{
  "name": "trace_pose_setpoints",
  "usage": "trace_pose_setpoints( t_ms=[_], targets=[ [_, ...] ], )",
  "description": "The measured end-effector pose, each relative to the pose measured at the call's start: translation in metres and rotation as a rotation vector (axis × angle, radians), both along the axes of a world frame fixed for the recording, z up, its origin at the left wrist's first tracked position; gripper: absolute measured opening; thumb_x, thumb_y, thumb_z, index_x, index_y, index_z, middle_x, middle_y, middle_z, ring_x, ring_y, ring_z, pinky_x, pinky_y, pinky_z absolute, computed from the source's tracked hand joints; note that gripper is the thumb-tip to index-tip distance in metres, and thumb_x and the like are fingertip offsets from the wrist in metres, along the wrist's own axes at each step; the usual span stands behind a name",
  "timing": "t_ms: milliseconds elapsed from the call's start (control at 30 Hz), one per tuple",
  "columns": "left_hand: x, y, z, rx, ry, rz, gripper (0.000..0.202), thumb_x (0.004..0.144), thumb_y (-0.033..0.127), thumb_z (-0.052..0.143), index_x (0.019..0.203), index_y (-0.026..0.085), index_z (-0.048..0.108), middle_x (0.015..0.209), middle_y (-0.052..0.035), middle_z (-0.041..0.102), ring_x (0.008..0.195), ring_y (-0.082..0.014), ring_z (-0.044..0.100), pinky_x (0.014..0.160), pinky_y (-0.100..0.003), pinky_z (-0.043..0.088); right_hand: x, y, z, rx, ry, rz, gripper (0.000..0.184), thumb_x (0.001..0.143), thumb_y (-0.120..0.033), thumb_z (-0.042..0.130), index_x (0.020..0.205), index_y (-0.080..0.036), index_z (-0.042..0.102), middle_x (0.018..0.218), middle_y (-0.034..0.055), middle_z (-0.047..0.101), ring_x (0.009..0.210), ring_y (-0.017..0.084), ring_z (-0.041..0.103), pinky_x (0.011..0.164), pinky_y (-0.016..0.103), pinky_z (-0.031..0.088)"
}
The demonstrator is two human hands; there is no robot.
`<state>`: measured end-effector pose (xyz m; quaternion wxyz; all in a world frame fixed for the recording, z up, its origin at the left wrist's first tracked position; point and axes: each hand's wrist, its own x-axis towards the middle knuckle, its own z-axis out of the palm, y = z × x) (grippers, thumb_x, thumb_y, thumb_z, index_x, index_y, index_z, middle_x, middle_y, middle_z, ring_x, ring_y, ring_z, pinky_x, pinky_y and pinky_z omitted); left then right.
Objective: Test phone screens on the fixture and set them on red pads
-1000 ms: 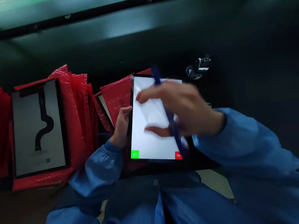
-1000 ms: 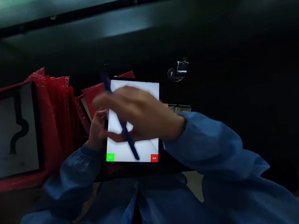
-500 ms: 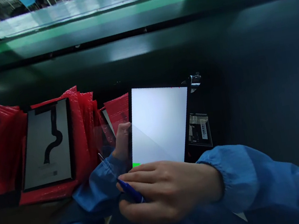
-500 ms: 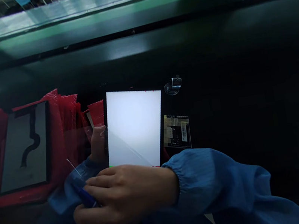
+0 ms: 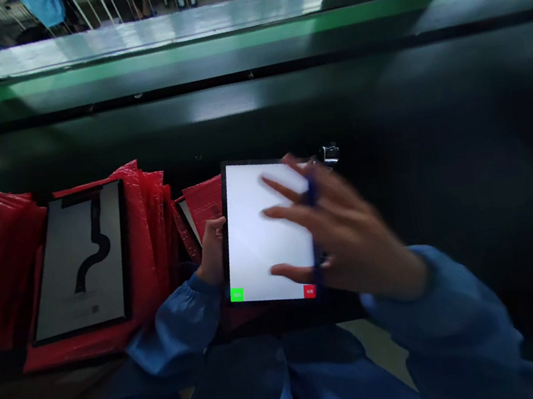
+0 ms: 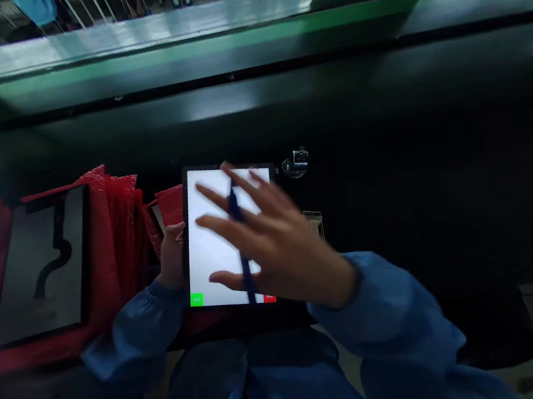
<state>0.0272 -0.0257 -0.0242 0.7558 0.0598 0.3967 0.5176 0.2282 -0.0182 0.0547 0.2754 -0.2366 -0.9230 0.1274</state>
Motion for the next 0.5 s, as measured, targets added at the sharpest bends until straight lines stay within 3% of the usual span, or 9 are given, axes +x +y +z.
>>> trace_pose_setpoints(
  t_ms=[100, 200, 267, 333, 433, 500],
  targets=[
    [0.001, -0.001, 0.004, -0.001, -0.004, 0.002, 0.029, 0.069, 0.035, 0.057, 0.087, 0.015, 0.067, 0.080, -0.0086, 0.074, 0.086, -0.0335, 0.072, 0.076, -0.041, 0.057, -0.020, 0.003, -0.028, 0.073, -0.151, -0.003, 0.069, 0.079, -0.041, 0.083, 0.139, -0.022, 0.055, 0.158, 0.0147, 0.040, 0.151, 0.041, 0.026, 0.119, 0.070, 0.031],
    [0.001, -0.002, 0.008, -0.007, -0.037, 0.023, 0.031, 0.068, 0.034, 0.055, 0.092, 0.017, 0.068, 0.082, -0.0074, 0.074, 0.088, -0.0331, 0.072, 0.077, -0.040, 0.056, -0.020, 0.003, -0.047, 0.117, -0.225, -0.050, 0.045, 0.088, -0.027, 0.076, 0.130, -0.019, 0.062, 0.153, 0.0170, 0.047, 0.148, 0.038, 0.034, 0.117, 0.067, 0.037],
    [0.000, -0.001, 0.009, -0.020, -0.054, 0.035, 0.027, 0.069, 0.034, 0.054, 0.086, 0.018, 0.067, 0.073, -0.0060, 0.072, 0.085, -0.0327, 0.072, 0.074, -0.039, 0.056, -0.012, 0.000, -0.050, 0.163, -0.189, -0.081, 0.026, 0.096, -0.017, 0.063, 0.121, -0.017, 0.066, 0.147, 0.0163, 0.054, 0.143, 0.034, 0.044, 0.115, 0.062, 0.044],
    [-0.001, 0.000, 0.009, -0.019, -0.057, 0.056, 0.018, 0.068, 0.033, 0.055, 0.074, 0.019, 0.063, 0.059, -0.0038, 0.065, 0.079, -0.0316, 0.072, 0.069, -0.036, 0.056, -0.002, -0.004, -0.047, 0.190, -0.118, -0.089, 0.022, 0.098, -0.014, 0.057, 0.117, -0.018, 0.067, 0.142, 0.0144, 0.059, 0.139, 0.031, 0.051, 0.111, 0.058, 0.050],
    [-0.002, 0.001, 0.008, 0.000, -0.021, 0.110, 0.011, 0.067, 0.032, 0.056, 0.064, 0.021, 0.057, 0.049, -0.0011, 0.057, 0.069, -0.0284, 0.071, 0.061, -0.033, 0.054, 0.016, -0.011, -0.040, 0.178, 0.075, -0.175, 0.033, 0.096, -0.014, 0.061, 0.126, -0.029, 0.065, 0.142, 0.0076, 0.061, 0.130, 0.028, 0.060, 0.104, 0.050, 0.058],
    [-0.003, 0.002, 0.007, 0.007, 0.017, 0.127, 0.010, 0.067, 0.032, 0.056, 0.065, 0.021, 0.056, 0.052, -0.0012, 0.060, 0.067, -0.0270, 0.070, 0.059, -0.032, 0.054, 0.032, -0.013, -0.041, 0.147, 0.254, -0.339, 0.043, 0.095, -0.015, 0.062, 0.130, -0.038, 0.063, 0.138, 0.0013, 0.064, 0.120, 0.027, 0.067, 0.097, 0.047, 0.062]
  ],
)
